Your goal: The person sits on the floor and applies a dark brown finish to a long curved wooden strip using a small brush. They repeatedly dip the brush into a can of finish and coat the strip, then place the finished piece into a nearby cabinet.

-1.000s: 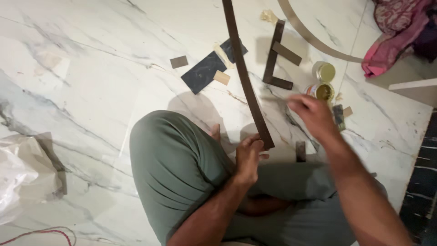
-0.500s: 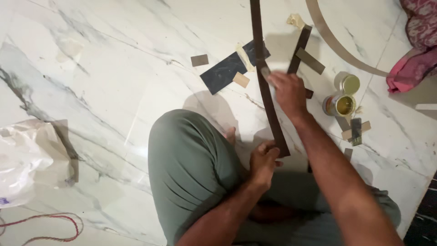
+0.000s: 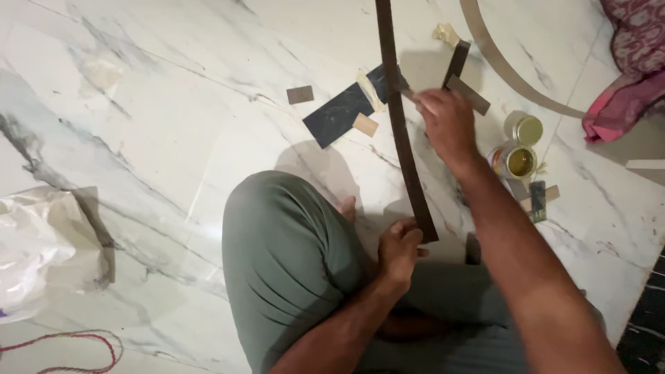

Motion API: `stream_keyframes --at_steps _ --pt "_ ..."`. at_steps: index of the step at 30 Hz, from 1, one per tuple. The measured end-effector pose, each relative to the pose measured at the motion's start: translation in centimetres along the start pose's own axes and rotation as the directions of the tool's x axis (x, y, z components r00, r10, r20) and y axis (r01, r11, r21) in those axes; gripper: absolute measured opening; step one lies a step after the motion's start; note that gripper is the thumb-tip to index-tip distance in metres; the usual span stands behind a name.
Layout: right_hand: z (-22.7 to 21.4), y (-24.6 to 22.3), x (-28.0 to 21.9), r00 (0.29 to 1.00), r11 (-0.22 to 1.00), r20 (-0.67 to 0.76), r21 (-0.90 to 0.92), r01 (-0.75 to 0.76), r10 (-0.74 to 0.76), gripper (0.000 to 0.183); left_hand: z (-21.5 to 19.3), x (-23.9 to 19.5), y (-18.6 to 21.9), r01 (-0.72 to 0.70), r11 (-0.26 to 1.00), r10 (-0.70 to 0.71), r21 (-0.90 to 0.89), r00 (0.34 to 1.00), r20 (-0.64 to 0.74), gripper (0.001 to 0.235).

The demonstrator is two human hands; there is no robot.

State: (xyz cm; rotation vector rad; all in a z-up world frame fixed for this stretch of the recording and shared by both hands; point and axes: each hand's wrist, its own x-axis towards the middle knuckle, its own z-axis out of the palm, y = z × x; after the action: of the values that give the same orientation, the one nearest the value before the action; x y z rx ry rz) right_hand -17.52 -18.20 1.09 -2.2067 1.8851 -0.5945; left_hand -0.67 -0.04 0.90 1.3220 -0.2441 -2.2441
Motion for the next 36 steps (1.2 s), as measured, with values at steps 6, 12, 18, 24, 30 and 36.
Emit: stream_keyframes --at_steps 6,12,18,24,30,36 --pt "1.0 -0.5 0.6 0.993 0.994 0.105 -0.086 0.072 -0.063 0.021 -0.4 0.1 0.0 0.023 1.000 -0.023 -0.004 1.000 0.016 0.034" --pt "-2.0 -2.7 -4.5 0.854 0.969 0.461 -0.150 -0.194 0.242 0.019 -0.3 0.1 -0.1 -0.006 1.000 0.006 0.021 1.000 0.007 0.030" --pt "-5.8 -4.7 -9.8 0.887 0.994 0.450 -0.027 -0.105 0.106 0.024 -0.7 1.0 -1.2 -0.060 0.998 0.060 -0.009 0.998 0.007 0.028" --pt "-9.8 -6.4 -14.1 0.869 0.992 0.481 -0.004 -0.127 0.114 0.027 -1.2 1.4 -1.5 -0.032 0.991 0.036 -0.130 0.999 0.032 0.027" --pt "-14.0 -8.6 -17.5 0.888 0.992 0.452 0.050 -0.117 0.082 0.034 -1.3 1.6 -1.8 -0.103 0.986 0.113 -0.127 0.991 0.071 0.027" --pt "-17.2 -8.2 -22.0 0.856 0.871 0.374 0.198 -0.449 0.357 0.023 -1.0 1.1 -0.6 -0.010 0.998 0.010 -0.055 1.000 0.003 0.036"
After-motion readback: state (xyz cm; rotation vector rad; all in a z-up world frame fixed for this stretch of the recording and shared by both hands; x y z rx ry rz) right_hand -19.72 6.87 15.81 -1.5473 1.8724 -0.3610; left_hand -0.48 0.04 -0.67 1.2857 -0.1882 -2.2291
